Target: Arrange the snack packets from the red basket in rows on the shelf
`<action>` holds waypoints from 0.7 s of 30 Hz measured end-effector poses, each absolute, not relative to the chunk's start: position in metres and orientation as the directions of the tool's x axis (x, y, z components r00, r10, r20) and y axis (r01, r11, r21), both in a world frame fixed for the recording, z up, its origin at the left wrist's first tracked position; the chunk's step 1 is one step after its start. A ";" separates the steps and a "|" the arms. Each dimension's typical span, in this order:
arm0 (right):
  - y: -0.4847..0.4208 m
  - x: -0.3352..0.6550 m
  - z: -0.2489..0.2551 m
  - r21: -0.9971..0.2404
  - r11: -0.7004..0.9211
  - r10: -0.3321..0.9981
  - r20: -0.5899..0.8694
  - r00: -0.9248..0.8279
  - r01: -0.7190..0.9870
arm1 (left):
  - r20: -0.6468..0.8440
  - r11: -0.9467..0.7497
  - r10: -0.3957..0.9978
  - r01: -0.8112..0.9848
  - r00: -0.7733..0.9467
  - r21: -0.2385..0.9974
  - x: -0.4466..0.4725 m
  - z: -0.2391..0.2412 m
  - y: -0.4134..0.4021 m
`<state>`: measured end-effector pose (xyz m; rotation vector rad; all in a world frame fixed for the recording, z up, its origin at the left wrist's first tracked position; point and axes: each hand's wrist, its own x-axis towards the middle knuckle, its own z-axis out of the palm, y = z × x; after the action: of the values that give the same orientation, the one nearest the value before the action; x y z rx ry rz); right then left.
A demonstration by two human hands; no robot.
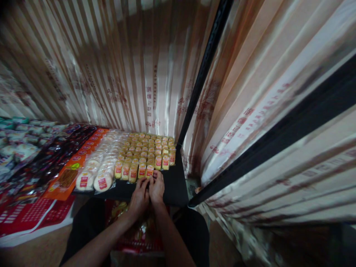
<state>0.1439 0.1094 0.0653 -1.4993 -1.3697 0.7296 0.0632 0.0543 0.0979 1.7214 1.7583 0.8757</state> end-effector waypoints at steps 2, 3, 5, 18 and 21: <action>0.109 0.145 0.068 -0.901 0.072 0.966 0.170 0.194 0.428 | 0.083 -0.031 0.995 0.652 -0.049 0.757 0.063 0.097 0.056; 0.109 0.145 0.069 -0.896 0.072 0.965 0.175 0.198 0.438 | 0.093 -0.041 0.995 0.650 -0.047 0.759 0.063 0.096 0.056; 0.109 0.146 0.071 -0.890 0.073 0.963 0.180 0.199 0.451 | 0.106 -0.053 0.993 0.646 -0.044 0.762 0.064 0.094 0.057; 0.092 0.147 0.069 -0.903 0.091 0.963 0.187 0.192 0.420 | 0.124 -0.059 0.991 0.662 -0.051 0.747 0.060 0.092 0.043; 0.082 0.147 0.067 -0.885 0.086 0.963 0.191 0.188 0.457 | 0.131 -0.063 0.990 0.666 -0.053 0.743 0.058 0.090 0.036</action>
<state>0.1470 0.0822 0.0674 -1.5198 -1.4140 0.6759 0.0576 0.0356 0.0901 1.7673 1.7566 0.9287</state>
